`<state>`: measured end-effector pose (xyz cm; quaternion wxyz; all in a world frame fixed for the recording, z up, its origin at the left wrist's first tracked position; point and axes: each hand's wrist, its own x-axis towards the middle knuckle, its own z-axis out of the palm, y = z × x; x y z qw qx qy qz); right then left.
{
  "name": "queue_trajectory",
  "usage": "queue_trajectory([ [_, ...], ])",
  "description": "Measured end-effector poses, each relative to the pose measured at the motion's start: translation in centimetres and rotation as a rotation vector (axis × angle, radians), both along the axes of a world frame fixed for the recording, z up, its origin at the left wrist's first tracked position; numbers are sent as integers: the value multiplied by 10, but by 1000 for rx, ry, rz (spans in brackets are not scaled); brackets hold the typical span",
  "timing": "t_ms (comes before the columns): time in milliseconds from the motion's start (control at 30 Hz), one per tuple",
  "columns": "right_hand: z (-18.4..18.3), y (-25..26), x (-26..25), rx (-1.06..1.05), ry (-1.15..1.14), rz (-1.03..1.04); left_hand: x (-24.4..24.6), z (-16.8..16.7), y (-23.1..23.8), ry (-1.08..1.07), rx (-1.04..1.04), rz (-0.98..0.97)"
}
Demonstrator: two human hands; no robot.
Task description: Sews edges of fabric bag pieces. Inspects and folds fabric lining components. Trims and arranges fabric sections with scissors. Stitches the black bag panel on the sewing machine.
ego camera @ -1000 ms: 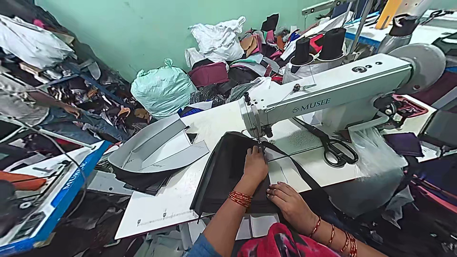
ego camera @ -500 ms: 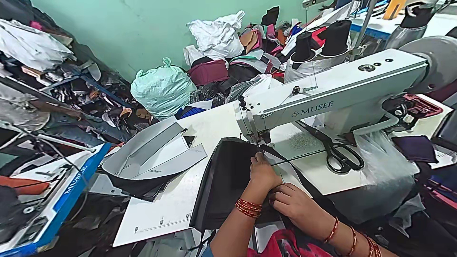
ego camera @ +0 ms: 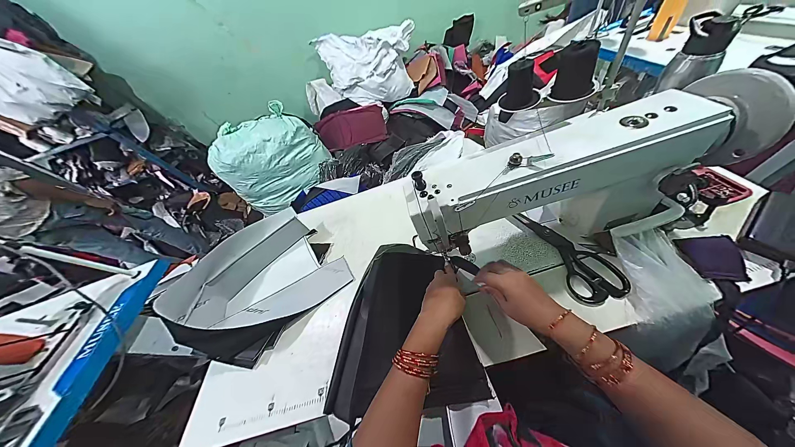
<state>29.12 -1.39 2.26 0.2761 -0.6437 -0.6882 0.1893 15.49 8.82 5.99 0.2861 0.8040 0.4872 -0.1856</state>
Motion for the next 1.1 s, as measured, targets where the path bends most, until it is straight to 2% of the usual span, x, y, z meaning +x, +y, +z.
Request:
queue_trajectory([
  [167,5,50,-13,-363,-199,-66,-13,1,11,-141,-51,-18],
  [267,6,53,-25,-438,-174,-71,-20,3,17,-236,-91,-16],
  [367,9,45,-34,-460,-141,-35,-24,1,18,-286,-103,-14],
  [467,15,48,-23,-450,-61,-2,-20,1,14,-247,-84,-13],
  [533,15,56,-13,-414,31,-55,-20,0,12,-230,-66,-10],
  [667,8,79,-14,-398,51,-243,-23,-4,13,-270,-69,0],
  [867,1,85,-29,-407,43,-299,-25,-8,10,-309,-55,39],
  [1100,3,79,-31,-430,223,-340,-18,-14,2,-264,-5,63],
])
